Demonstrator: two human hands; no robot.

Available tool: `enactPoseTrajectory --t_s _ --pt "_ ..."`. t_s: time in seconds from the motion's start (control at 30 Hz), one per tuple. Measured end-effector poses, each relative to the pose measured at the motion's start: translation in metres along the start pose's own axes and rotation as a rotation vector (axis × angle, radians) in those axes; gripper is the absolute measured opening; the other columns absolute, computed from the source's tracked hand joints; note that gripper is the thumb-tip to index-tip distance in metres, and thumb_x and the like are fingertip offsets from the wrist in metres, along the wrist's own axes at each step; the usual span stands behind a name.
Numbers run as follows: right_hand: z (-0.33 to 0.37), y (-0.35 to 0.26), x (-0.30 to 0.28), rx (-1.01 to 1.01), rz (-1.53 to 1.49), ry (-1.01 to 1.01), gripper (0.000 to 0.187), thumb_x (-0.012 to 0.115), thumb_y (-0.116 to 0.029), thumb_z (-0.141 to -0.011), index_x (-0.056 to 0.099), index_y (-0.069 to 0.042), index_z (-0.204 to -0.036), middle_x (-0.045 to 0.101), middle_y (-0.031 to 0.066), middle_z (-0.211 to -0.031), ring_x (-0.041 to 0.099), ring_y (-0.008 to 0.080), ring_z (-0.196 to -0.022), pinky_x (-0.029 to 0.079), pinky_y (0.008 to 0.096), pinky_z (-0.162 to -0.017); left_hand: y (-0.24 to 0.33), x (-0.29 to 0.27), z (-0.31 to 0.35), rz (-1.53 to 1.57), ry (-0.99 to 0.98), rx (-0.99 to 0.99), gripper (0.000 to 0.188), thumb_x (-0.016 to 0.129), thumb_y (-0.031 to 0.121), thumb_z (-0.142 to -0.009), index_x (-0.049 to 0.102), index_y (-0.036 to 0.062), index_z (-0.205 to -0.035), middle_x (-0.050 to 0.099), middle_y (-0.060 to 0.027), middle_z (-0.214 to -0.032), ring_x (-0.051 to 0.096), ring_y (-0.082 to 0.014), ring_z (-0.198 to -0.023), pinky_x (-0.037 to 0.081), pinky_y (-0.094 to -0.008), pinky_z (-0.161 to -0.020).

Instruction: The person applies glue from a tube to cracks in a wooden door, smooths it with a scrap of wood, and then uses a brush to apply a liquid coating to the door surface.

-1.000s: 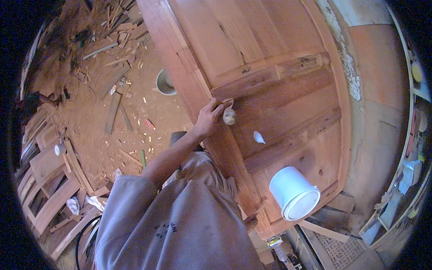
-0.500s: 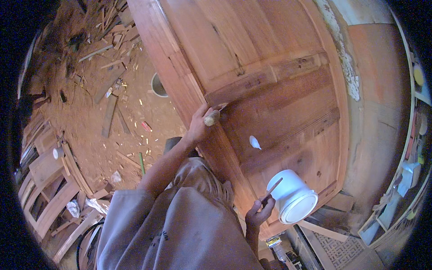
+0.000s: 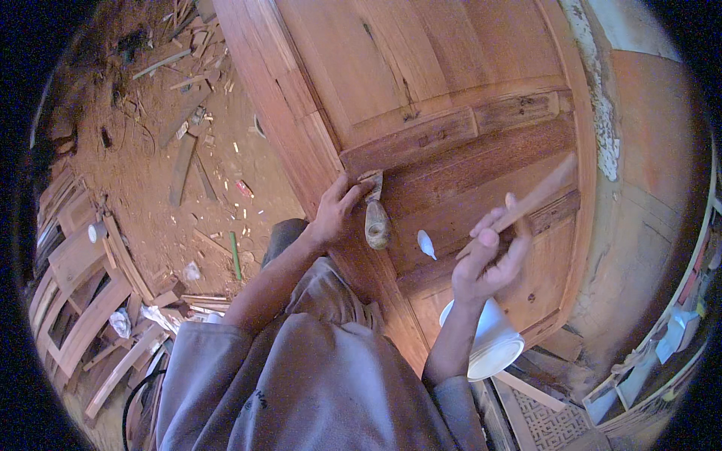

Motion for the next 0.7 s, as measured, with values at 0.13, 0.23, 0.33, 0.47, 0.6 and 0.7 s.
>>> enactPoseTrajectory --t_s 0.13,0.23,0.33,0.47,0.6,0.7 --pt "-0.010 0.006 0.011 -0.024 -0.025 -0.068 0.045 0.053 -0.027 -0.098 0.049 0.007 -0.127 0.054 0.0090 -0.091 0.049 0.0114 -0.065 0.040 0.0241 -0.056 0.000 -0.002 -0.001 0.021 -0.015 0.091 0.039 0.061 0.001 -0.077 0.059 0.0033 -0.115 0.050 -0.0124 -0.089 0.056 -0.0304 -0.082 0.049 -0.0395 -0.070" --pt "-0.009 0.014 0.009 -0.011 -0.001 -0.066 0.045 0.053 -0.027 -0.098 0.049 0.007 -0.127 0.055 0.0096 -0.092 0.048 0.0110 -0.063 0.039 0.0235 -0.056 0.002 -0.003 0.000 0.009 -0.036 0.109 0.037 0.061 0.002 -0.078 0.059 0.0029 -0.115 0.050 -0.0119 -0.088 0.056 -0.0298 -0.082 0.049 -0.0390 -0.070" --pt "-0.001 0.021 0.004 -0.014 0.014 -0.101 0.044 0.053 -0.027 -0.099 0.049 0.007 -0.127 0.056 0.0105 -0.095 0.048 0.0104 -0.062 0.039 0.0231 -0.055 -0.001 -0.001 0.000 0.004 -0.052 0.094 0.036 0.062 0.002 -0.078 0.060 0.0029 -0.114 0.049 -0.0116 -0.088 0.055 -0.0295 -0.081 0.049 -0.0387 -0.069" --pt "0.013 0.037 0.003 0.129 0.064 -0.160 0.043 0.052 -0.026 -0.099 0.049 0.005 -0.129 0.055 0.0093 -0.099 0.052 0.0127 -0.075 0.044 0.0256 -0.065 0.000 0.001 -0.003 0.012 0.017 0.045 0.037 0.065 0.002 -0.077 0.060 0.0037 -0.114 0.049 -0.0117 -0.087 0.055 -0.0291 -0.080 0.049 -0.0385 -0.068" --pt "0.005 0.050 0.016 0.093 0.282 -0.328 0.044 0.060 -0.025 -0.095 0.051 0.003 -0.128 0.056 0.0145 -0.112 0.054 0.0242 -0.105 0.045 0.0344 -0.090 0.000 0.001 -0.002 -0.001 0.020 0.008 0.037 0.066 0.002 -0.075 0.061 0.0045 -0.113 0.049 -0.0117 -0.086 0.055 -0.0290 -0.080 0.049 -0.0381 -0.067" --pt "-0.025 0.060 0.040 -0.009 0.308 -0.462 0.036 0.065 -0.019 -0.092 0.058 -0.001 -0.122 0.056 0.0158 -0.114 0.055 0.0296 -0.107 0.046 0.0386 -0.091 -0.004 0.007 0.002 -0.007 -0.012 0.001 0.036 0.065 0.002 -0.076 0.062 0.0053 -0.111 0.048 -0.0118 -0.086 0.054 -0.0291 -0.080 0.048 -0.0384 -0.067"
Point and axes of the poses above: each hand's wrist, its own z-axis away from the middle knuckle, its own x-axis out of the palm, y = z × x, the point moved 6 cm from there along -z, towards the middle knuckle
